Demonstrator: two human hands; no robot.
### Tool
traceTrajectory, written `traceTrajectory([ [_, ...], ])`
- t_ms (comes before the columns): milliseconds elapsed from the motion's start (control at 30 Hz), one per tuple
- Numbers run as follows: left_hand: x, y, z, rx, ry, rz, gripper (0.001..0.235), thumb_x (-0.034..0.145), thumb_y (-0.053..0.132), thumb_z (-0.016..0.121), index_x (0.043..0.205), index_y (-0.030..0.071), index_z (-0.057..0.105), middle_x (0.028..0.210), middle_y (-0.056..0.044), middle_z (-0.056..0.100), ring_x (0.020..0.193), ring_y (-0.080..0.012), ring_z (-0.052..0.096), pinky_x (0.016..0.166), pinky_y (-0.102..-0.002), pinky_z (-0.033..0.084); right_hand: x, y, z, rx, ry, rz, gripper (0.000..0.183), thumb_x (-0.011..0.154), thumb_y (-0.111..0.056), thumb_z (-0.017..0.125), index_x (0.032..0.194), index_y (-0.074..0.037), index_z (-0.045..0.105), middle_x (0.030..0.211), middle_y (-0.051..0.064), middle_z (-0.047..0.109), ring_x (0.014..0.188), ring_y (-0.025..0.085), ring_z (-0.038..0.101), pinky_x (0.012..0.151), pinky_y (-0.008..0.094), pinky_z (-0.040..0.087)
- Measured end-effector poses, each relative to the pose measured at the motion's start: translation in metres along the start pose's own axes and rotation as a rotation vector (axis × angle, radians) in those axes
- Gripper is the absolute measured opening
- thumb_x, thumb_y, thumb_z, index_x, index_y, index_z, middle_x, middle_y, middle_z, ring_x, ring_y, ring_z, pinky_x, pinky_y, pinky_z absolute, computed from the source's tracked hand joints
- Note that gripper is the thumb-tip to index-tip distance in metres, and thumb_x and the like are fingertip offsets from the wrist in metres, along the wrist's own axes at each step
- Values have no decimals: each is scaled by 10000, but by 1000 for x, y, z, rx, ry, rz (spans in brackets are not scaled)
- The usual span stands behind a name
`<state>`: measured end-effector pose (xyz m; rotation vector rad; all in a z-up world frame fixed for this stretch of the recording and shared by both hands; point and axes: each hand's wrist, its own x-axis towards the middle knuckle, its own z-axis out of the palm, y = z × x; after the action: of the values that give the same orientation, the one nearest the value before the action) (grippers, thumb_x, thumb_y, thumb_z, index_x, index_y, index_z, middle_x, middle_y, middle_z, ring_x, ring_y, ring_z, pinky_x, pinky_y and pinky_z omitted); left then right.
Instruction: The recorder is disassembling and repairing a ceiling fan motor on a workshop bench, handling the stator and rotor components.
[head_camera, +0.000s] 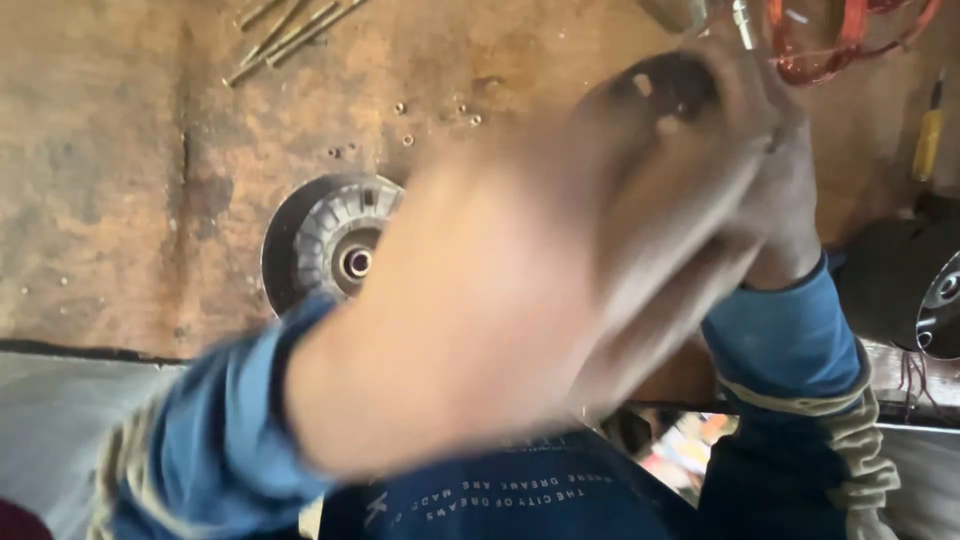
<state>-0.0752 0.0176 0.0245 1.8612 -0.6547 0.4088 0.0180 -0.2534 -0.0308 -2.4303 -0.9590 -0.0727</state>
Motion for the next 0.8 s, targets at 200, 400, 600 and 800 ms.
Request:
traceTrajectory([
  [200, -104, 24, 47, -152, 5, -205, 341, 965, 220, 769, 1184, -12, 648, 909, -143, 693, 813, -294, 699, 777, -418, 576, -16, 21, 7, 298, 85, 196, 476, 1142, -246, 611, 1547, -63, 438, 1307, 108, 642, 1104, 190, 607, 930, 333, 482],
  [400, -137, -6, 99, -30, 98, -397, 457, 924, 216, 767, 1288, -16, 616, 1093, -199, 699, 1019, -372, 699, 903, -439, 576, -33, 28, -6, 711, 209, 241, 559, 1151, -232, 613, 1642, -81, 394, 1268, 74, 611, 991, 131, 564, 861, 267, 477],
  [600, -110, -17, 131, 421, -37, -218, 586, 906, 237, 712, 1424, 27, 536, 1337, -183, 597, 1279, -372, 566, 1066, -495, 487, -37, 4, 6, 805, 311, 308, 548, 1091, -222, 615, 1584, -67, 432, 1159, 80, 598, 840, 131, 519, 726, 260, 432],
  [800, -61, -42, 170, 808, -186, -1, 634, 872, 227, 620, 1467, 60, 482, 1328, -162, 586, 1297, -319, 537, 1107, -483, 431, -63, 1, 6, 717, 433, 343, 456, 1078, -205, 615, 1481, -63, 456, 1159, 99, 597, 875, 164, 541, 767, 285, 453],
])
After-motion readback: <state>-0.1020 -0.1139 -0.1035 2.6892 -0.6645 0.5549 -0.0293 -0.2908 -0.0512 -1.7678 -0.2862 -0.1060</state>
